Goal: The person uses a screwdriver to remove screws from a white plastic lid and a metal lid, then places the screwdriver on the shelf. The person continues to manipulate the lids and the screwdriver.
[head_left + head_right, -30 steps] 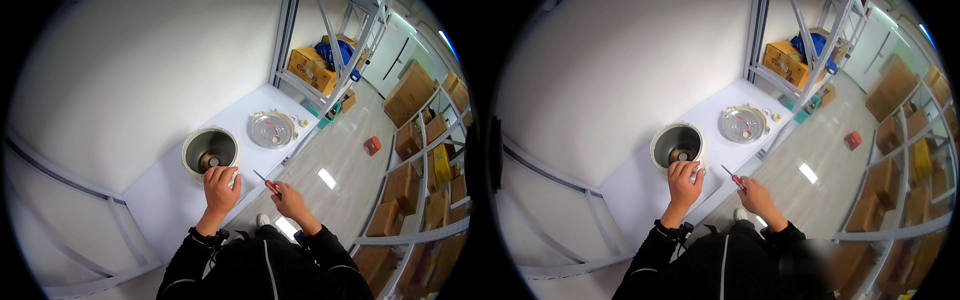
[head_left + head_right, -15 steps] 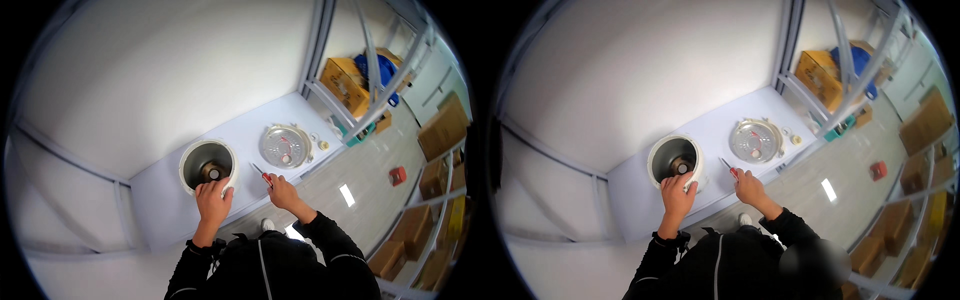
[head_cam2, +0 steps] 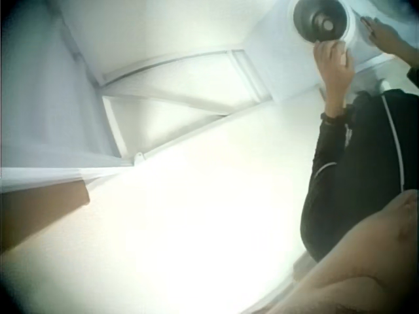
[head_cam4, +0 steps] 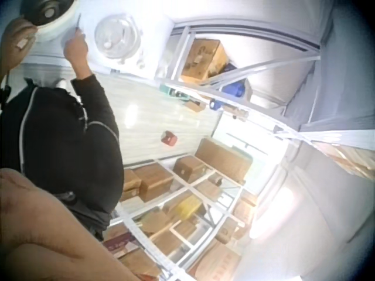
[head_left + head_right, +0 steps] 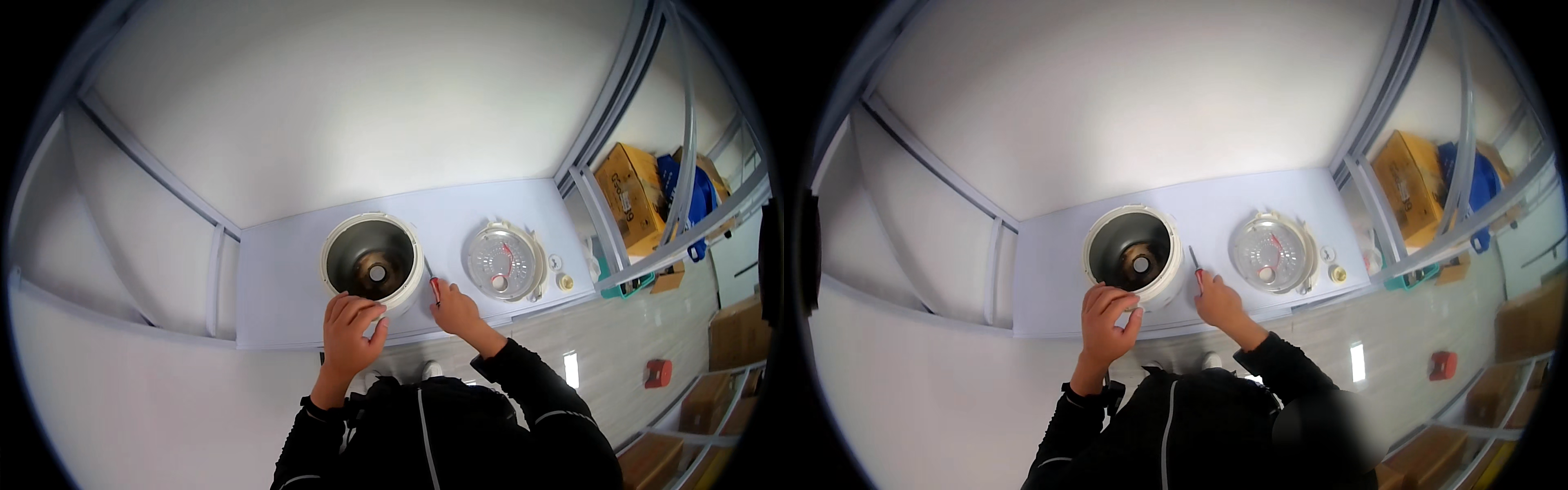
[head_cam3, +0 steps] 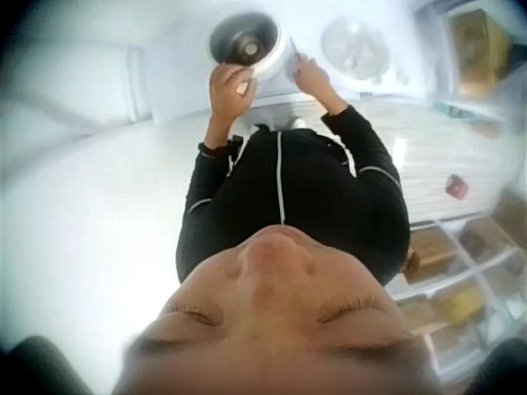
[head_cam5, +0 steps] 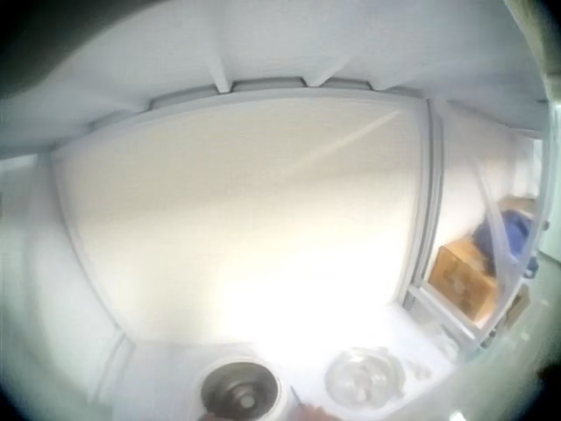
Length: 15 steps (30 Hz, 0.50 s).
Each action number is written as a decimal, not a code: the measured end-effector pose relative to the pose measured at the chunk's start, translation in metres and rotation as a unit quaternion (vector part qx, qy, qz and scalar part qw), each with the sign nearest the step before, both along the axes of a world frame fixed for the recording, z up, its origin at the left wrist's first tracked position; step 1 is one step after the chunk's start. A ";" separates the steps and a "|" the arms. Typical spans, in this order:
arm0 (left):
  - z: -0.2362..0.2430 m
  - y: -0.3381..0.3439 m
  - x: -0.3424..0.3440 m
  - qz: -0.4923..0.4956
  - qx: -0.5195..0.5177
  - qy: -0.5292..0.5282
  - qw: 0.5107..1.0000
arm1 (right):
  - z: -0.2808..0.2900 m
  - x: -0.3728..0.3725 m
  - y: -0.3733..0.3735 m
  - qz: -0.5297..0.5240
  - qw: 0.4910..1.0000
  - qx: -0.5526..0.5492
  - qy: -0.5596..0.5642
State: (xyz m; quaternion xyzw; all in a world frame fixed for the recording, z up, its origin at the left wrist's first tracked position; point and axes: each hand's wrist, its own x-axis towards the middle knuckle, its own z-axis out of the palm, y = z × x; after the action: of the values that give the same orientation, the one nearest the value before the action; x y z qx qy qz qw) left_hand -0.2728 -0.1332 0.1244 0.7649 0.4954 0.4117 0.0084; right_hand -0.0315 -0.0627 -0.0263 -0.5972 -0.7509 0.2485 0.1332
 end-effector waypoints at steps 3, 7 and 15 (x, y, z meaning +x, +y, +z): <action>0.001 -0.002 0.007 -0.003 0.016 -0.008 1.000 | 0.005 -0.004 0.008 0.018 1.000 0.013 -0.020; -0.001 -0.002 0.023 -0.017 0.033 -0.019 0.999 | 0.004 -0.011 0.015 0.027 0.998 0.047 -0.029; 0.004 0.009 0.043 -0.069 0.035 -0.029 0.997 | 0.015 -0.003 0.000 -0.014 0.999 0.043 -0.024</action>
State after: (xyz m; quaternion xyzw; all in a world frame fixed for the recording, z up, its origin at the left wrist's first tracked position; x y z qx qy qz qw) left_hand -0.2293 -0.1244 0.1286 0.7847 0.4266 0.4490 0.0241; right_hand -0.0345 -0.0628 -0.0113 -0.6074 -0.7553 0.1992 0.1442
